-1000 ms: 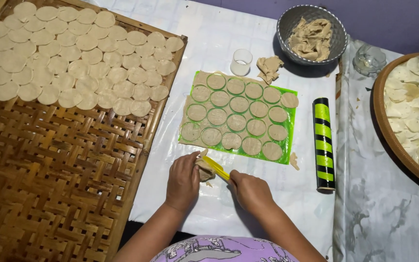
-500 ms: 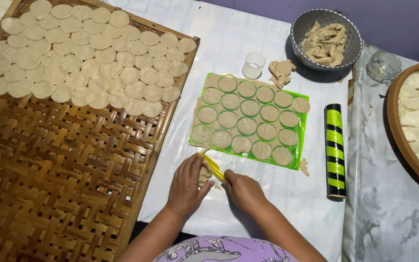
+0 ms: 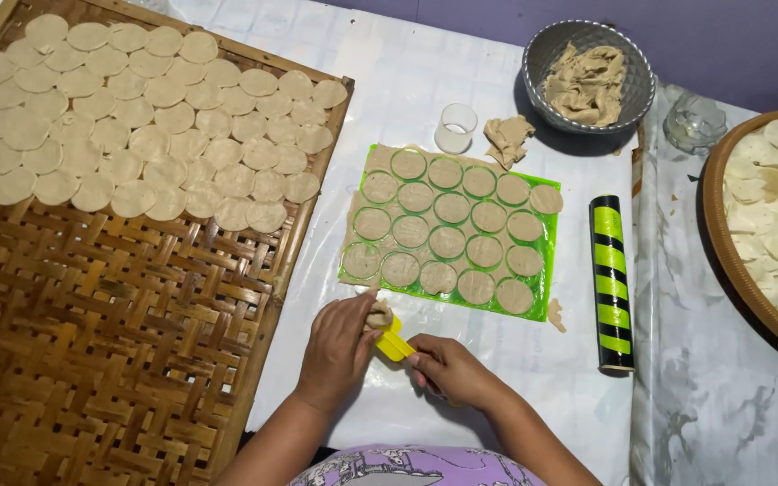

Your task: Preparing snack crackers by flattening dough with a rolling pin, cutting it into circles with a mold, and placing the pieces on a wooden drying tray.

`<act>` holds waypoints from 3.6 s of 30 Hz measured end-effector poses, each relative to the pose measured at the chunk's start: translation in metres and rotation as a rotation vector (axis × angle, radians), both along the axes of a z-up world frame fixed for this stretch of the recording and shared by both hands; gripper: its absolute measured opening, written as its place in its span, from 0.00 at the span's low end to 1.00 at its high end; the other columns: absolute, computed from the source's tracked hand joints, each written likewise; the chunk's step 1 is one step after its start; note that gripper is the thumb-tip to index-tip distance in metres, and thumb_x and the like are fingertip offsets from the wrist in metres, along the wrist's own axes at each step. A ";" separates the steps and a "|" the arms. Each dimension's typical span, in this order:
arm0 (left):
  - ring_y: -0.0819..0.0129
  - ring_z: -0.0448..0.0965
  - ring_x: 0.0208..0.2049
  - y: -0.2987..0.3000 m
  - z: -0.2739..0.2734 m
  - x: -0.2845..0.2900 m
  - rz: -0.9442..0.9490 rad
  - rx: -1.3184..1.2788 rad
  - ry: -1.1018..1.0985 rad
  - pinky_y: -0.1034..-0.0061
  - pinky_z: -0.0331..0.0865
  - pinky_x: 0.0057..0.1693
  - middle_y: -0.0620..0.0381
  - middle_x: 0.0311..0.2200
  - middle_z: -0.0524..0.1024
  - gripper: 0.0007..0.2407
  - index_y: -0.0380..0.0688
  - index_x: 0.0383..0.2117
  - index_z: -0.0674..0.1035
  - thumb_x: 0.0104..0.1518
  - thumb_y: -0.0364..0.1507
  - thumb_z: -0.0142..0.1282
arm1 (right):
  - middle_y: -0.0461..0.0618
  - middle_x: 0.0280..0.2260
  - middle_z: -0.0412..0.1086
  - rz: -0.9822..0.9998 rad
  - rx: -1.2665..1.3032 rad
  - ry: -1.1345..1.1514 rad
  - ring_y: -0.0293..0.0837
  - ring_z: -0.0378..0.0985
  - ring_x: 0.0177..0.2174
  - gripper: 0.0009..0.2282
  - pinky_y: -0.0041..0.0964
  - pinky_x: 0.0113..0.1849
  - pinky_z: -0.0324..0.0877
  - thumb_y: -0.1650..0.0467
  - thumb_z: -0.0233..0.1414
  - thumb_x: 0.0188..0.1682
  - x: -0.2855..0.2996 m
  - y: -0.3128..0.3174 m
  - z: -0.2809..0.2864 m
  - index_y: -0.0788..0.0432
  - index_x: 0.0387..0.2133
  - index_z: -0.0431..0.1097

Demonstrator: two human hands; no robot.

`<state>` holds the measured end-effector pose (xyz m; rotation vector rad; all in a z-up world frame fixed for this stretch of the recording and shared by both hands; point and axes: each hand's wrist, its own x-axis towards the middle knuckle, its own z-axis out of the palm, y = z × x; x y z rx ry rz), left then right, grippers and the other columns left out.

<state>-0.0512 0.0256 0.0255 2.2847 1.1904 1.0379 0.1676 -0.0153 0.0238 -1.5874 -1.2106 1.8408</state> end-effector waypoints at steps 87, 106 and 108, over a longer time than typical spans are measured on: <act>0.46 0.47 0.74 0.024 -0.063 0.011 0.168 -0.037 0.223 0.54 0.43 0.74 0.38 0.72 0.52 0.29 0.33 0.66 0.61 0.63 0.42 0.47 | 0.41 0.33 0.71 -0.100 0.355 -1.631 0.45 0.77 0.28 0.16 0.41 0.31 0.72 0.66 0.54 0.46 0.125 -0.072 0.017 0.35 0.48 0.76; 0.48 0.44 0.74 0.027 -0.026 0.016 0.158 -0.301 -0.035 0.53 0.51 0.70 0.43 0.74 0.47 0.29 0.42 0.68 0.57 0.61 0.39 0.48 | 0.40 0.29 0.68 -0.523 0.536 -1.033 0.38 0.68 0.22 0.19 0.35 0.27 0.65 0.75 0.54 0.49 0.117 -0.063 -0.013 0.39 0.51 0.77; 0.43 0.53 0.71 0.023 -0.006 0.031 0.071 -0.305 -0.156 0.56 0.56 0.69 0.38 0.71 0.52 0.24 0.37 0.65 0.62 0.64 0.35 0.45 | 0.39 0.30 0.70 -0.537 0.739 -0.946 0.35 0.67 0.21 0.18 0.31 0.26 0.64 0.77 0.55 0.49 0.111 -0.060 -0.006 0.44 0.50 0.78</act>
